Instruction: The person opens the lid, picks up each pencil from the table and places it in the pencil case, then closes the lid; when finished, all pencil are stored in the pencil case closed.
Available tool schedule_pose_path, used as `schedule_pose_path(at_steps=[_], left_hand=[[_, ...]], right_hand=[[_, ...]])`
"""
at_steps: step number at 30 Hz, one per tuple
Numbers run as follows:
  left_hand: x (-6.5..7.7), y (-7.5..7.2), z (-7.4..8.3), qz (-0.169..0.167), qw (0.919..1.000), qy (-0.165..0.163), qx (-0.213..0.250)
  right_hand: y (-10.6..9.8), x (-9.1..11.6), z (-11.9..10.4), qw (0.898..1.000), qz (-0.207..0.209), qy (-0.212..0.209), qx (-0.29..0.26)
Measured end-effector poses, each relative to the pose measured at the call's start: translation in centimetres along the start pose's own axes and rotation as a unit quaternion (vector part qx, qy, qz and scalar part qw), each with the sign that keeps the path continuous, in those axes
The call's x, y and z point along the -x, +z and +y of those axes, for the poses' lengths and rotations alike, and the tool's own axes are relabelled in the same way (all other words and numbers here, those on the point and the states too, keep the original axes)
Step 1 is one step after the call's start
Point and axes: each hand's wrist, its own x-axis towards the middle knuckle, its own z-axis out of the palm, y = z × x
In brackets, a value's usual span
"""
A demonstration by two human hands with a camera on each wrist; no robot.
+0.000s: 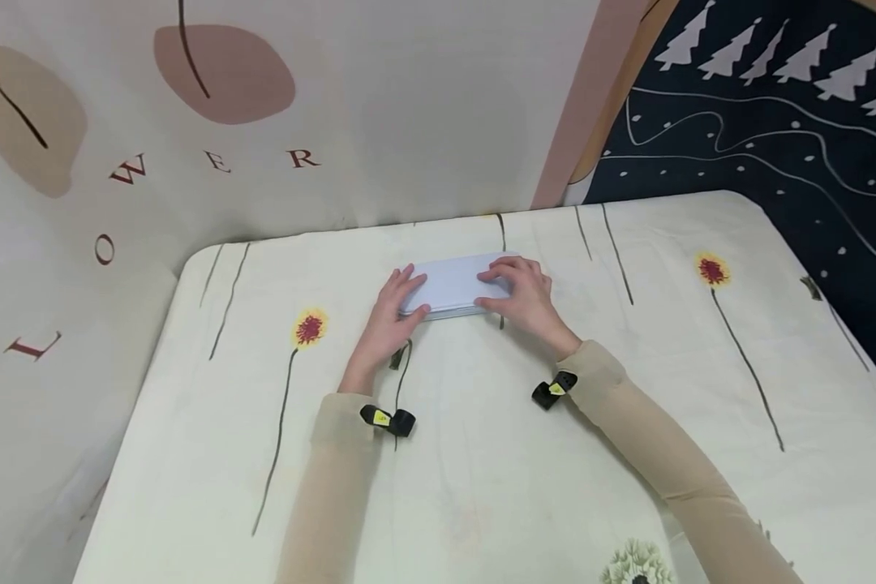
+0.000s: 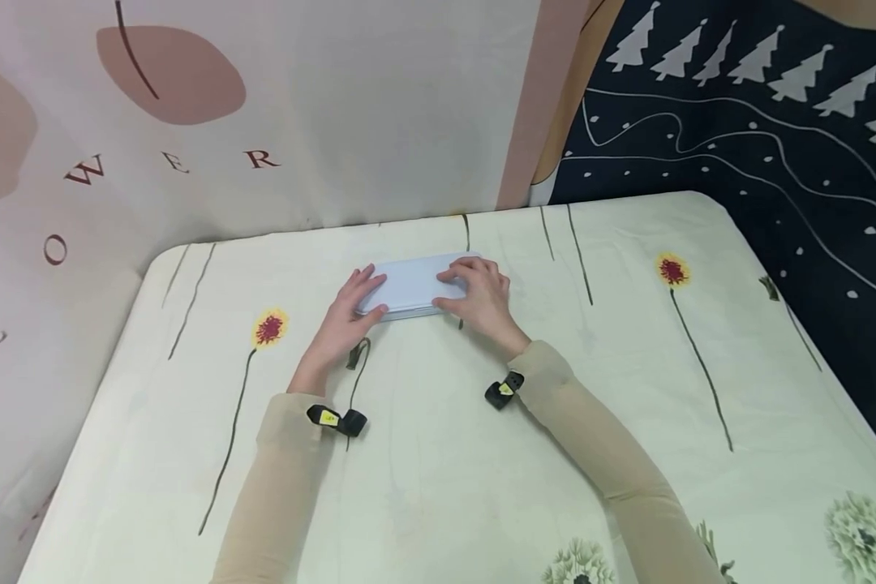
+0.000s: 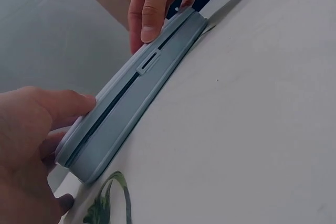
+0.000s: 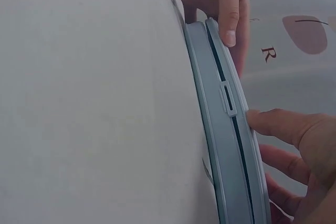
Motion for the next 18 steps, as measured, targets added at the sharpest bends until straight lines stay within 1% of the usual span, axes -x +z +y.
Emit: schedule_pose_path(at_steps=[3, 6, 9, 12, 15, 18], left_hand=[[0.04, -0.29, 0.02, 0.016, 0.9997, -0.018, 0.008], [0.1, -0.55, -0.1, 0.024, 0.9985, -0.046, 0.016], [0.0, -0.68, -0.27, 0.016, 0.9975, -0.067, 0.017], [-0.1, -0.75, -0.29, 0.006, 0.9971, -0.075, 0.016], [-0.12, -0.84, -0.13, 0.003, 0.9962, -0.084, 0.023], [-0.17, -0.97, 0.0, -0.001, 0.9947, -0.1, 0.025]], right_hand=[[0.09, -0.01, -0.1, 1.0, -0.001, 0.003, 0.002], [0.2, 0.01, -0.24, 1.0, -0.006, 0.009, 0.008], [0.18, 0.06, -0.4, 1.0, -0.008, 0.014, 0.015], [0.13, 0.06, -0.44, 1.0, -0.007, 0.016, 0.019], [0.13, 0.0, -0.35, 1.0, -0.007, 0.015, 0.022], [0.17, -0.02, -0.31, 1.0, -0.009, 0.016, 0.025]])
